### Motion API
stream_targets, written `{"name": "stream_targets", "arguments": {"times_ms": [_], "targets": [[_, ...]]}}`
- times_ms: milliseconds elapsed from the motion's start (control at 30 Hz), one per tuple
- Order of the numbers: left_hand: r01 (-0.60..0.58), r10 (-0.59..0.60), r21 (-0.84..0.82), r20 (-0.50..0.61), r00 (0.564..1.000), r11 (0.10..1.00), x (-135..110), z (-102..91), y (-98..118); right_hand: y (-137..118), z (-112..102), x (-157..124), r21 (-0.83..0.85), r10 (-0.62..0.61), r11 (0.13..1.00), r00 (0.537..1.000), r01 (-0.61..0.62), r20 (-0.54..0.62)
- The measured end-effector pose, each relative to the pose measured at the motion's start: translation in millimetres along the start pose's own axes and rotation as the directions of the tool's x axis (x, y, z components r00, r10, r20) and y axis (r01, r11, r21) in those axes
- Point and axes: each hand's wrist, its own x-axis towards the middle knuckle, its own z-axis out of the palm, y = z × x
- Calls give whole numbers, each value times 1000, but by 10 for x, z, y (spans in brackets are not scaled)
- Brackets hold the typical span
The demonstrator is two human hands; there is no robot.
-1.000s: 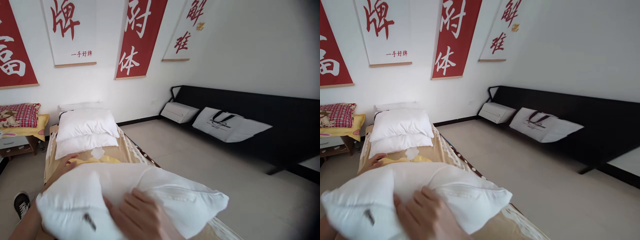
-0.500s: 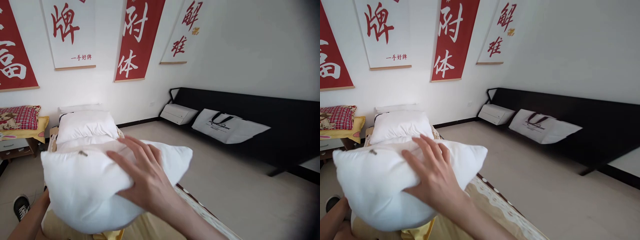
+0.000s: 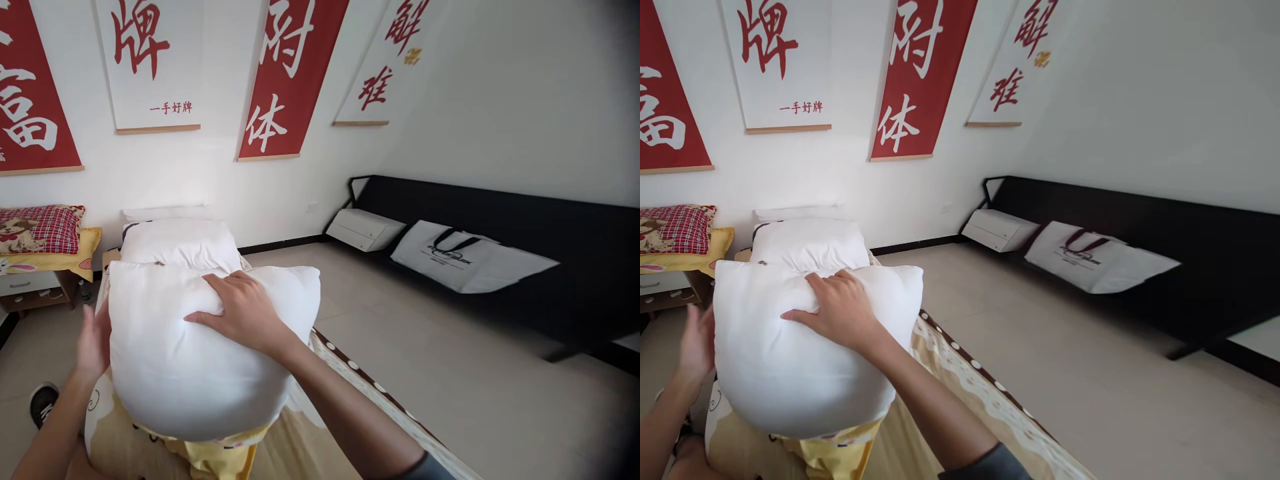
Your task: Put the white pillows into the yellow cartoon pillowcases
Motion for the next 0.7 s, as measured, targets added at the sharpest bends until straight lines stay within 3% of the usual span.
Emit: {"name": "stream_targets", "arguments": {"times_ms": [133,233,333,433,500,600,667,700], "targets": [[-110,126,-124,136,983,986,9,161,324,-90,85,-5,15,-84,996,994,83,76],[-168,157,7,315,936,986,-73,329,544,-194,243,-106,39,-278,961,947,275,160],[-195,99,163,463,881,967,-204,450,660,-285,543,-262,121,-474,880,868,459,151],[-213,29,305,512,858,928,-277,469,540,-382,846,-437,148,-521,853,838,501,163],[-194,12,358,453,891,913,-278,416,339,-446,909,-565,145,-493,869,852,473,178],[-148,-1,412,341,940,899,-252,256,34,-435,696,-823,185,-490,859,871,478,29],[-144,-11,433,336,942,890,-244,132,-63,-289,446,-1049,149,-470,859,870,490,-151],[-145,-13,435,340,940,889,-246,79,-69,-175,332,-1168,109,-392,896,883,430,-257]]}}
